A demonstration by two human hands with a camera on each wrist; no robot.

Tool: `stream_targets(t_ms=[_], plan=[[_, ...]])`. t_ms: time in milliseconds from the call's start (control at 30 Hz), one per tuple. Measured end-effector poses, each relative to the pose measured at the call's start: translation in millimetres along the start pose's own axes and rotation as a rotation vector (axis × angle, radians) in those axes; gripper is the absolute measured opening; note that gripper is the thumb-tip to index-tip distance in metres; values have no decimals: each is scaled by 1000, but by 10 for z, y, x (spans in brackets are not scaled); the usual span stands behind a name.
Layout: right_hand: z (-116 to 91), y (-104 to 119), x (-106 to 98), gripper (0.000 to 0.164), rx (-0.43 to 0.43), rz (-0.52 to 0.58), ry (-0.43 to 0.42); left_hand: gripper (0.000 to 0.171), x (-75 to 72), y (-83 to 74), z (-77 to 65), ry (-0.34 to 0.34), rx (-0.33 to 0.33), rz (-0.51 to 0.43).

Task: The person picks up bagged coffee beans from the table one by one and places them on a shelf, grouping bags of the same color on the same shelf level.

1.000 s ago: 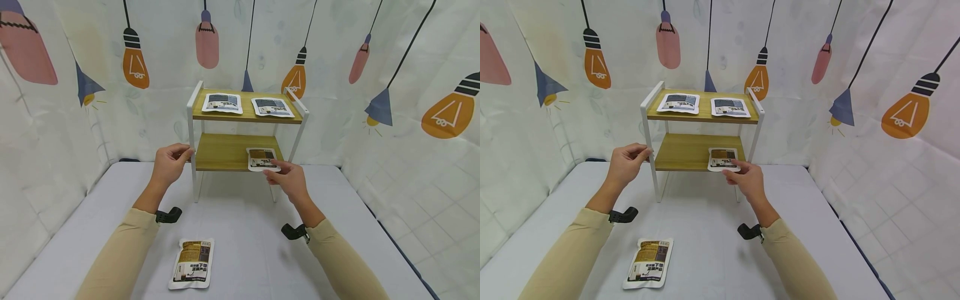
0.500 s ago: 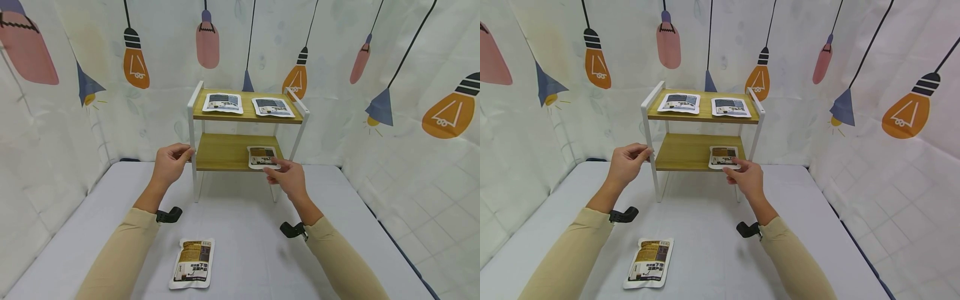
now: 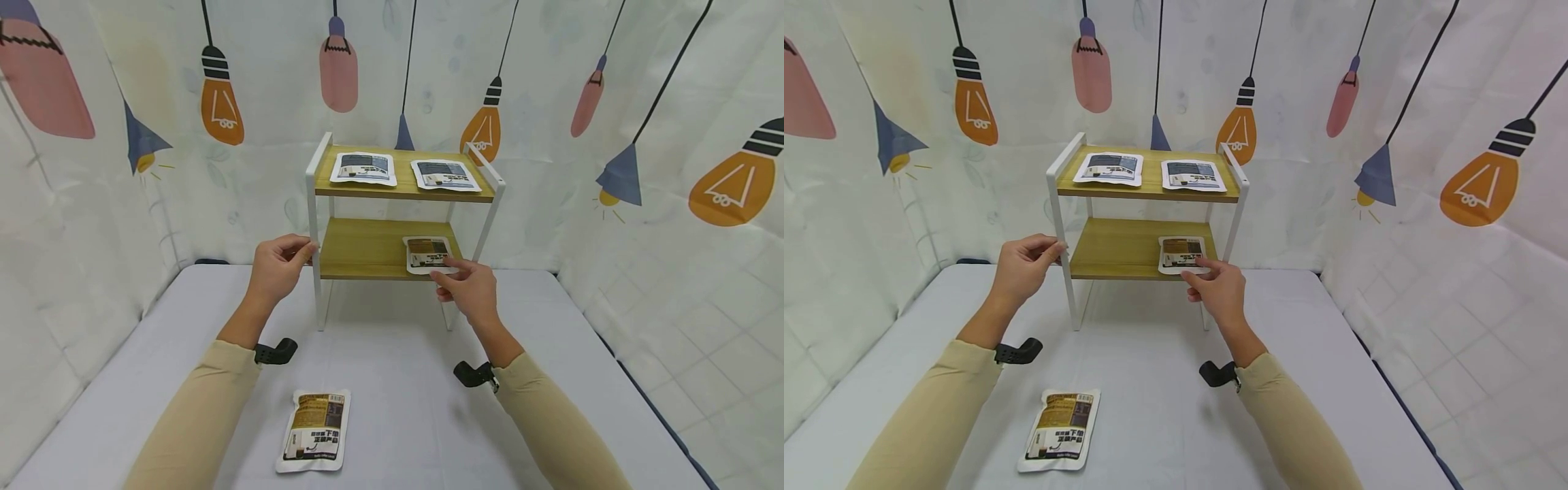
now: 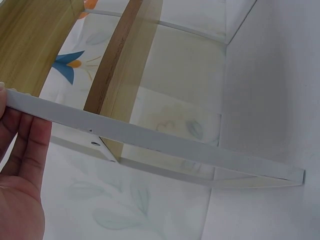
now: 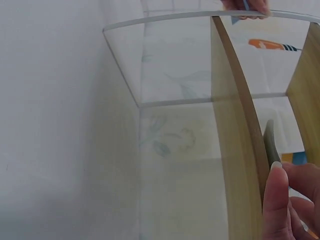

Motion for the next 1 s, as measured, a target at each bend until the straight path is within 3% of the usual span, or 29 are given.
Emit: stream_targets(t_ms=[633,1000], plan=[[1,59,19,43,-51,-12,-25,27,-12,-54,-16,-10,23,3],[-26,65,19,44,-79,-77,-26,27,-12,-49,-20,-10,23,10]])
Point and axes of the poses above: each hand's wrist, its own z-axis towards the middle knuckle, its own x-axis out of the palm, y = z × x, the point moved 9 cm from there along z, towards the middle knuckle
